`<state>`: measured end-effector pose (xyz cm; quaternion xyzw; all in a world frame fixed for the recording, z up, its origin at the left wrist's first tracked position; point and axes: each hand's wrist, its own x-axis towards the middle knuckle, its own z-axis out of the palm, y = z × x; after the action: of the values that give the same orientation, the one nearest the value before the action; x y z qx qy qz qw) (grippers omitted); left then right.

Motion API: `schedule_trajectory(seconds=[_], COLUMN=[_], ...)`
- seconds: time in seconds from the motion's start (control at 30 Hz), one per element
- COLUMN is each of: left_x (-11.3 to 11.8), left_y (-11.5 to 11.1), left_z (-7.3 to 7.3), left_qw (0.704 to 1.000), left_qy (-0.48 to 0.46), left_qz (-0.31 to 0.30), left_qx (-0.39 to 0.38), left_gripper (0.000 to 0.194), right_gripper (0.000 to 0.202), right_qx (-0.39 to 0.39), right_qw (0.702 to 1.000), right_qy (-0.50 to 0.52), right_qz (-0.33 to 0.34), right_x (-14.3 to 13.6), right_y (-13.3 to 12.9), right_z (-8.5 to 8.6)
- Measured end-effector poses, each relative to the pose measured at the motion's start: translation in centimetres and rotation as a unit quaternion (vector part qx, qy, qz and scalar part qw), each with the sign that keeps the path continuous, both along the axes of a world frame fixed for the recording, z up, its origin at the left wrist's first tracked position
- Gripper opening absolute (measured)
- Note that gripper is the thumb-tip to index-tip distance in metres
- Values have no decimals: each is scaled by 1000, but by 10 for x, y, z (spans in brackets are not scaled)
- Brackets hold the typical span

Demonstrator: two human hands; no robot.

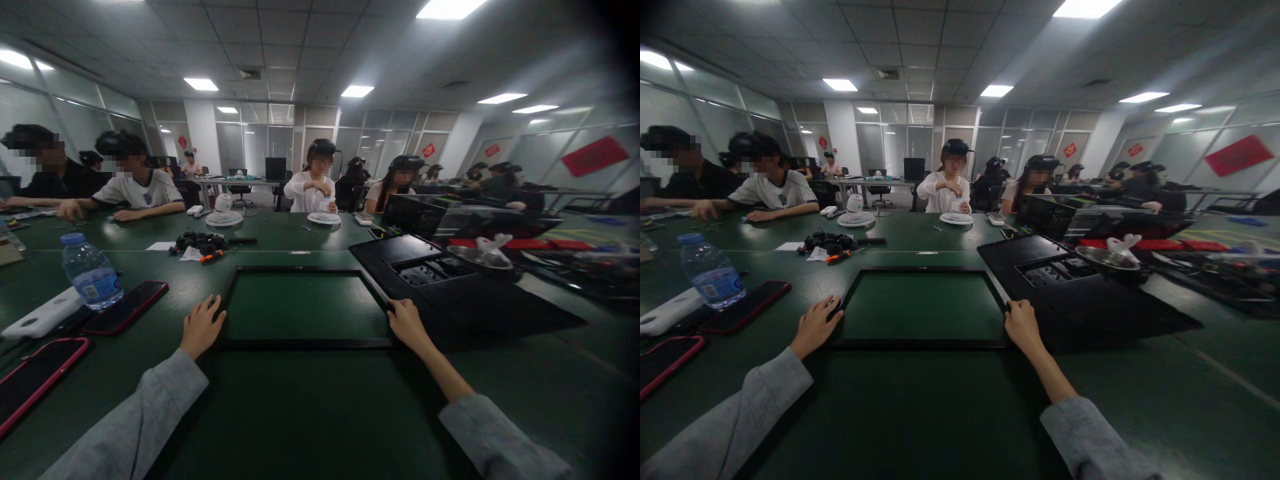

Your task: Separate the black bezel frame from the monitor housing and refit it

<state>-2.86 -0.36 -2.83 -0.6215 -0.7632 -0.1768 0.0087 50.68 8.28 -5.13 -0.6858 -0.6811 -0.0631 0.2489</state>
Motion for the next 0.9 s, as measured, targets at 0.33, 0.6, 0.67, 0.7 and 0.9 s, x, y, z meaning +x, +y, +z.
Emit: schedule_trajectory(seconds=[0.33, 0.6, 0.67, 0.7, 0.9], left_x=[1, 0, 0, 0, 0], left_y=[0, 0, 0, 0, 0], left_z=[1, -1, -1, -1, 0], left_qw=[1000, 1000, 1000, 1000, 1000], left_qy=[1, -2, -4, -3, 1], left_qz=[5, 5, 4, 4, 1], left_qx=[-1, -4, -2, -1, -2], left_gripper=[52, 54, 53, 53, 54], right_gripper=[38, 39, 39, 39, 39], right_qx=[-1, -11, -10, -10, -13], right_qw=[1000, 1000, 1000, 1000, 1000], right_qy=[-20, -7, -5, -6, -16], right_qz=[-3, -7, -4, -3, -3], right_x=[1, -1, -1, -1, 0], right_y=[1, -1, -1, -1, 0], right_z=[-3, 0, 0, 0, -2])
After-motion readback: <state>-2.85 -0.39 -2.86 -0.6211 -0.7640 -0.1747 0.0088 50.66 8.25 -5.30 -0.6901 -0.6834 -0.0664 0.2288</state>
